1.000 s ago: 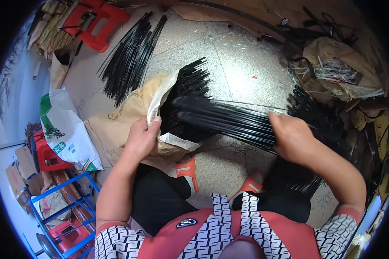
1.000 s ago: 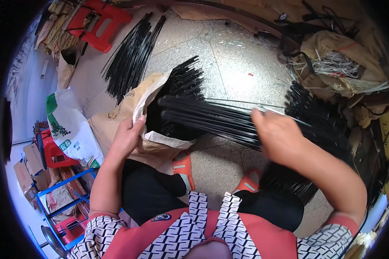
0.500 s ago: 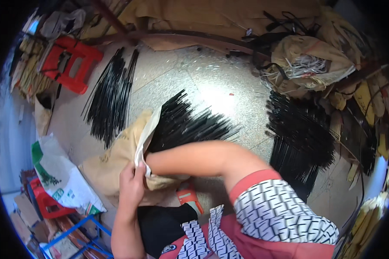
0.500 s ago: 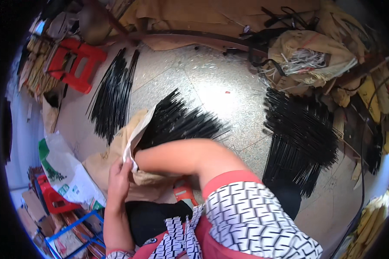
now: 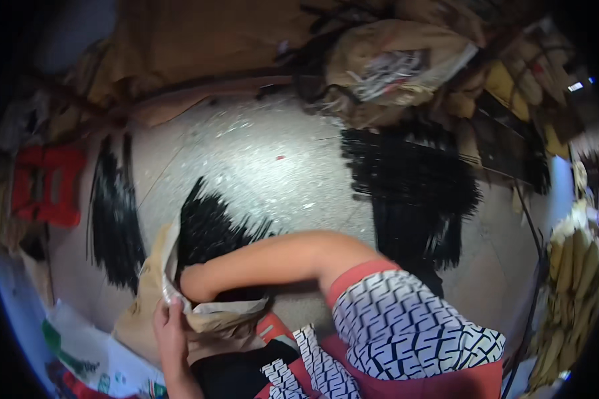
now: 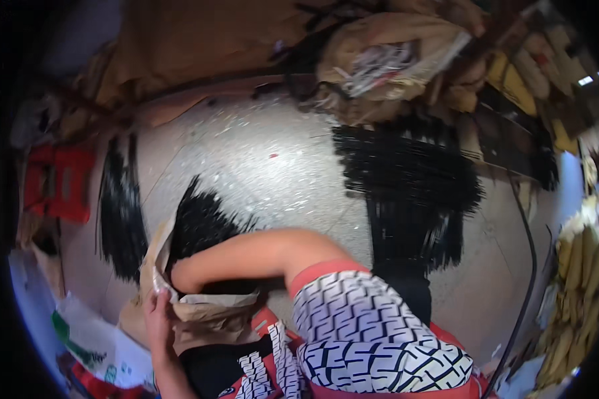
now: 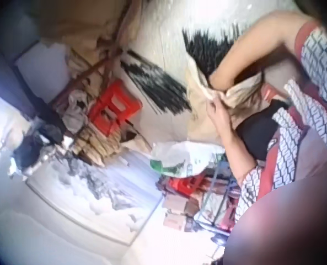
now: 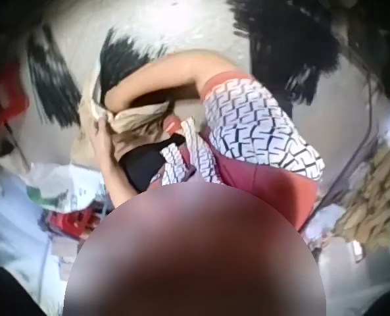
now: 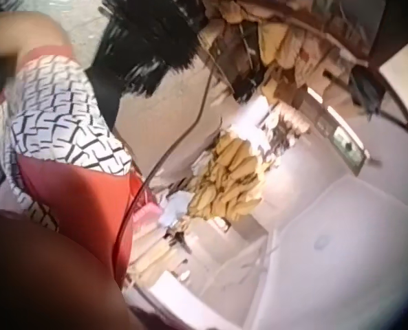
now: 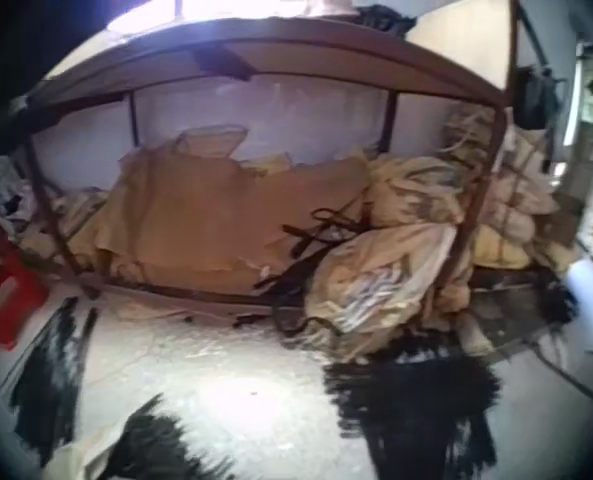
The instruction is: Gathering black rods from the floor and organizing them inside a large paper bag at a workstation.
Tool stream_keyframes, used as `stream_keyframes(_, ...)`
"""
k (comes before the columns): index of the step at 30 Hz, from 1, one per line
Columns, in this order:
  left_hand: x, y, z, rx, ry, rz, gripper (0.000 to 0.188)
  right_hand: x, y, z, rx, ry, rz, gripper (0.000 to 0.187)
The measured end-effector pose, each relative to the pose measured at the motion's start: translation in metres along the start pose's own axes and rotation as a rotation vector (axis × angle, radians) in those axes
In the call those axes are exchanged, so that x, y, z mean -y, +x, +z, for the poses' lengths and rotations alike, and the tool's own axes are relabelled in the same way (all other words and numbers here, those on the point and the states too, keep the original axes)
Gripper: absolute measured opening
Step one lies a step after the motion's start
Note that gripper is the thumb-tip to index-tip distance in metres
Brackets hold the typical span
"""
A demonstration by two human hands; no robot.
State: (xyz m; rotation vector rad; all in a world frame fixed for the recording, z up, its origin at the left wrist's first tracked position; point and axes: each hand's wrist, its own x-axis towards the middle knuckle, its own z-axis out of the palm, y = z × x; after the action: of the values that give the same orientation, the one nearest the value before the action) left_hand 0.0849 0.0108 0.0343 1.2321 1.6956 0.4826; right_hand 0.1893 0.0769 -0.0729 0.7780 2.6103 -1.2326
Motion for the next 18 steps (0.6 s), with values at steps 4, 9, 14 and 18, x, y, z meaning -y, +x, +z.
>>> stream_keyframes(4,0.005,0.025,0.014,0.052,-0.042,-0.077,0.021,-0.115,-0.187,0.025,-0.953,-0.049,-0.176,0.09)
stream_keyframes(9,0.008,0.047,0.028,0.054,-0.035,-0.113,0.019,-0.15,-0.457,0.128,-0.811,-0.241,0.893,0.127)
stream_keyframes(14,0.014,0.068,0.039,0.068,0.03,-0.142,0.019,-0.193,-0.575,0.217,-0.501,-0.216,1.396,0.138)
stream_keyframes(18,0.028,0.08,0.042,-0.011,0.088,-0.111,0.023,-0.232,-0.579,0.199,-0.332,-0.142,1.358,0.139)
